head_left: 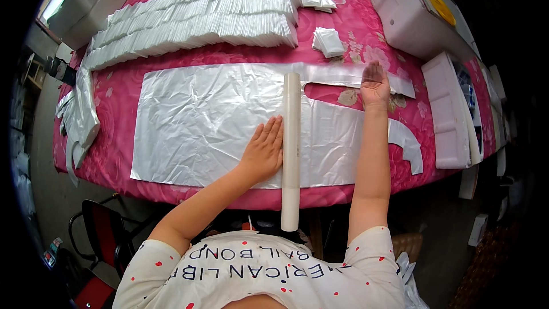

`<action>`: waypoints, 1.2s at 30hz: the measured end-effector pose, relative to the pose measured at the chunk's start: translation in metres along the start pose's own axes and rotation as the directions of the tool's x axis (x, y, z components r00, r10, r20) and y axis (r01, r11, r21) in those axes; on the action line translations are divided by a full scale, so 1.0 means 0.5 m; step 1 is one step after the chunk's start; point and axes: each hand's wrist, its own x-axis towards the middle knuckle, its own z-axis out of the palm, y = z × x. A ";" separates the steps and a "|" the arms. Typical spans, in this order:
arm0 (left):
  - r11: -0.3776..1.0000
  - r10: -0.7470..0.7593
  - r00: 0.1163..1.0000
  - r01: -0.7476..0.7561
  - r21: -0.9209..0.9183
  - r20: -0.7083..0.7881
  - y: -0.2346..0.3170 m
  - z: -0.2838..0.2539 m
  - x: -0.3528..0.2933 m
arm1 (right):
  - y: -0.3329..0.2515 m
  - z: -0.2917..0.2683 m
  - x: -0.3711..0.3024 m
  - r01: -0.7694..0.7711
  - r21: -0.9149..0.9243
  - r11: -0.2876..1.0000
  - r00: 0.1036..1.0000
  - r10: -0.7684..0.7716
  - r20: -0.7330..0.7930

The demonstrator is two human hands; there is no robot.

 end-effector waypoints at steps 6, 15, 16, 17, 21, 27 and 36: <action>1.000 0.001 1.000 -0.001 0.010 -0.013 -0.004 0.004 -0.003 | -0.039 0.223 -0.020 0.287 -0.336 0.897 0.953 -0.302 0.010; 0.997 0.038 0.987 -0.047 -0.056 -0.156 -0.010 0.020 -0.008 | 0.579 0.335 -0.229 0.290 -0.913 0.288 0.864 0.331 0.379; 0.993 0.029 0.978 -0.053 -0.110 -0.207 -0.014 0.021 -0.015 | 0.619 0.343 -0.257 0.235 -0.971 0.032 0.836 0.503 0.219; 0.996 0.079 0.979 -0.072 0.044 -0.190 -0.008 0.016 -0.011 | 0.672 0.308 -0.269 0.346 -0.938 0.013 0.828 0.466 0.312; 0.993 0.073 0.993 -0.063 0.098 -0.098 -0.008 0.029 0.003 | 0.796 0.212 -0.302 0.562 -0.780 -0.274 0.737 0.595 0.322; 0.998 0.059 0.985 -0.057 0.017 -0.163 -0.021 0.036 -0.003 | 0.776 0.282 -0.388 0.653 -0.690 -0.313 0.539 0.831 0.134; 0.415 -0.332 0.943 0.128 -0.901 -0.019 -0.091 -0.095 0.074 | 0.306 0.231 -0.423 0.687 -0.666 -0.292 0.719 0.409 0.562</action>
